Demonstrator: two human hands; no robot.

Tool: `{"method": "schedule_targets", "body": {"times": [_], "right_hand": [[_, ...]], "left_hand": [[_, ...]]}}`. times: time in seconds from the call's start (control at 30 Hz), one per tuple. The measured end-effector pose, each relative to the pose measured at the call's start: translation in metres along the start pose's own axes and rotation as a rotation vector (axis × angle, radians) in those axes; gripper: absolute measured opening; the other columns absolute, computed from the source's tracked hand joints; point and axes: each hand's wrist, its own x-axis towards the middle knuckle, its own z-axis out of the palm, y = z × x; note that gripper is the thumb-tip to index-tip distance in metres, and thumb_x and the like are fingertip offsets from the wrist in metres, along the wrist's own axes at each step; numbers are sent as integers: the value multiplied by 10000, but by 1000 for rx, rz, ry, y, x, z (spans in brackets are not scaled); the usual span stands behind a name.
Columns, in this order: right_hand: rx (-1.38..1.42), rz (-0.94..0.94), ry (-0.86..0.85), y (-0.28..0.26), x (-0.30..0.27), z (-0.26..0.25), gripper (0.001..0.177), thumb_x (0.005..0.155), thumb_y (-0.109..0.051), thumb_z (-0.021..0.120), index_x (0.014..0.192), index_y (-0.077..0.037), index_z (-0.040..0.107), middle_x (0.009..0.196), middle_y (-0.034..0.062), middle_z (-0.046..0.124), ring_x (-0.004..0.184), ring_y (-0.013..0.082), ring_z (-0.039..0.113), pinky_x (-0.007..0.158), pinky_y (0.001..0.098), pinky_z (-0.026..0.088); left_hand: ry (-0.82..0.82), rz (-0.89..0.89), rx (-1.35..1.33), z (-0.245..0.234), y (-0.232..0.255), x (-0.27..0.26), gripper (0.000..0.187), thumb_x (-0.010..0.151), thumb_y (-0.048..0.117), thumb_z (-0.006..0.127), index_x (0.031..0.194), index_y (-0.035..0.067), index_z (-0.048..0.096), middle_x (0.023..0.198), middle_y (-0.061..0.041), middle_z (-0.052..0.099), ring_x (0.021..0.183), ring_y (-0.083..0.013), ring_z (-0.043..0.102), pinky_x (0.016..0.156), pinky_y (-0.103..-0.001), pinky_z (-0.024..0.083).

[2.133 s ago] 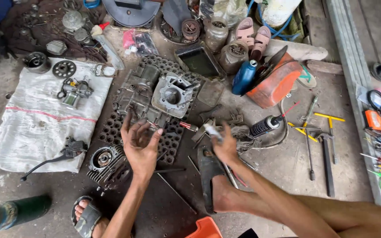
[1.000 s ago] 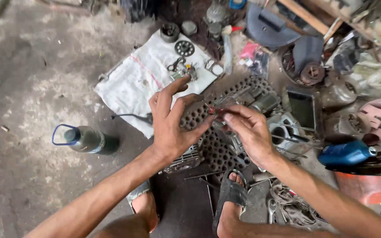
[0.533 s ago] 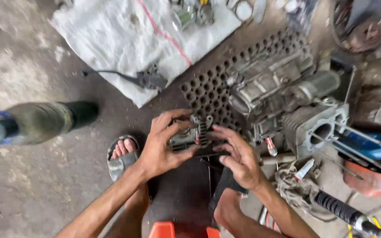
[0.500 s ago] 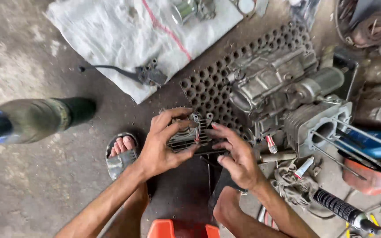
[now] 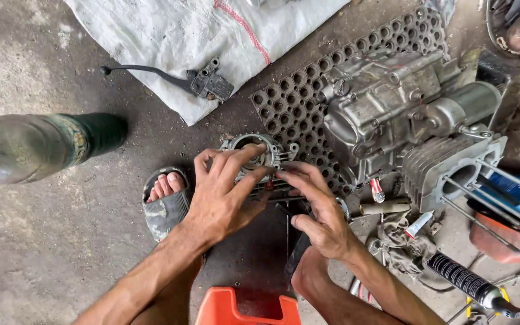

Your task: The person assembles a small engine cylinder head, inserting a valve and tightening it with a wrench. They then apply red sealant to the valve stem and insert it into the cylinder head.

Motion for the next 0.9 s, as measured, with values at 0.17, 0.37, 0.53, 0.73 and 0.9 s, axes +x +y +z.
{"method": "schedule_targets", "body": {"times": [0.17,0.37,0.53,0.73,0.9], "right_hand": [[-29,-17,-7,0,2,2,645,640,-106,533,1283,-56,558,1355,159,397,1228,296,401,933,425,399],[214,64,85,27,3,-6,617,663,-120,520,1271,-18,547,1281,186,397,1157,314,404,923,416,393],[-593,-130,65,42,13,-18,659,577,-90,488,1226,-77,601,1322,210,378,1234,403,348,952,483,357],[-816,-262,14,50,19,-15,639,633,-197,471,1261,-144,573,1391,195,338,1307,416,276,1075,545,227],[-817,-237,13,59,19,-13,682,591,-203,473,1264,-170,579,1417,183,323,1314,404,270,1088,543,214]], "left_hand": [[11,-17,44,5,-4,-3,386,685,162,764,1046,164,628,1262,-63,542,1023,-254,554,880,-469,339],[-3,-91,42,8,-11,-7,403,688,172,773,1060,152,621,1273,-84,532,1033,-267,546,876,-482,334],[39,-229,-96,27,-31,-27,405,665,166,789,1040,144,637,1260,-88,531,1034,-275,556,872,-459,366],[106,-261,-207,41,-40,-38,394,686,195,792,1044,147,634,1232,-82,540,1028,-290,577,870,-434,402],[105,-264,-210,42,-40,-38,391,680,192,798,1035,134,645,1224,-94,549,1031,-292,578,894,-427,392]]}}
